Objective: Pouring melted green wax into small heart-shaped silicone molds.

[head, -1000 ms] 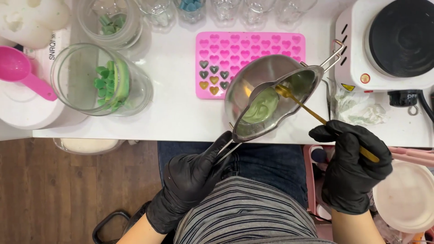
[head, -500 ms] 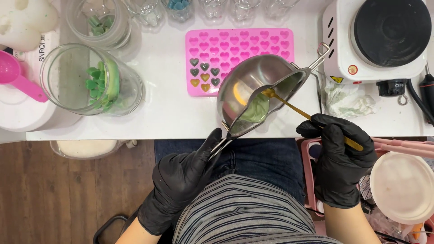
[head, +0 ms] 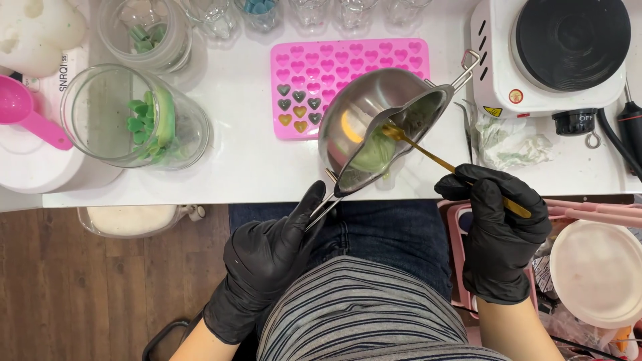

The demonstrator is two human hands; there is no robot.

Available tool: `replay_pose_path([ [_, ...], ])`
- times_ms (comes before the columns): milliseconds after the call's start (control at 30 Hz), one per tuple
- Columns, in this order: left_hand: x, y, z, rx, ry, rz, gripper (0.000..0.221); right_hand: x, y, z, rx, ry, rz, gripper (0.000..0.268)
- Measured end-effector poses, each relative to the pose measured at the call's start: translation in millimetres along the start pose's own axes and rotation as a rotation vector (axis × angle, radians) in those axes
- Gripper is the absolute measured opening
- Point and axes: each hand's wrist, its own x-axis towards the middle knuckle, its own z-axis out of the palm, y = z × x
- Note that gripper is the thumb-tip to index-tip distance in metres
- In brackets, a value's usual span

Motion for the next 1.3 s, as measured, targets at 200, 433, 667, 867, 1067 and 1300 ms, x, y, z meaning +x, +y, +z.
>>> replay_pose_path([
  [200,0.6,1.4,1.2,0.003,0.004,-0.003,0.054,0.1,1.8,-1.4,0.021,0.005,-0.006,0.02],
  [433,1.5,3.4,-1.4,0.013,-0.011,0.003,0.054,-0.7,3.5,-2.9,0.024,0.004,-0.038,0.018],
  [667,0.8,4.2,-1.2,-0.001,0.003,0.006,0.053,-0.7,4.4,-4.3,0.037,0.003,-0.057,0.017],
  [867,1.9,5.5,-2.2,0.033,-0.008,0.018,0.052,-0.9,1.2,-4.0,0.049,0.008,-0.047,0.017],
  [1067,2.2,5.7,-4.5,-0.001,0.005,0.019,0.053,-1.5,1.2,-5.2,0.039,0.004,-0.048,0.017],
  [1300,-0.3,4.9,-3.3,0.048,0.018,0.025,0.052,-0.8,0.6,-5.5,0.048,0.009,-0.03,0.018],
])
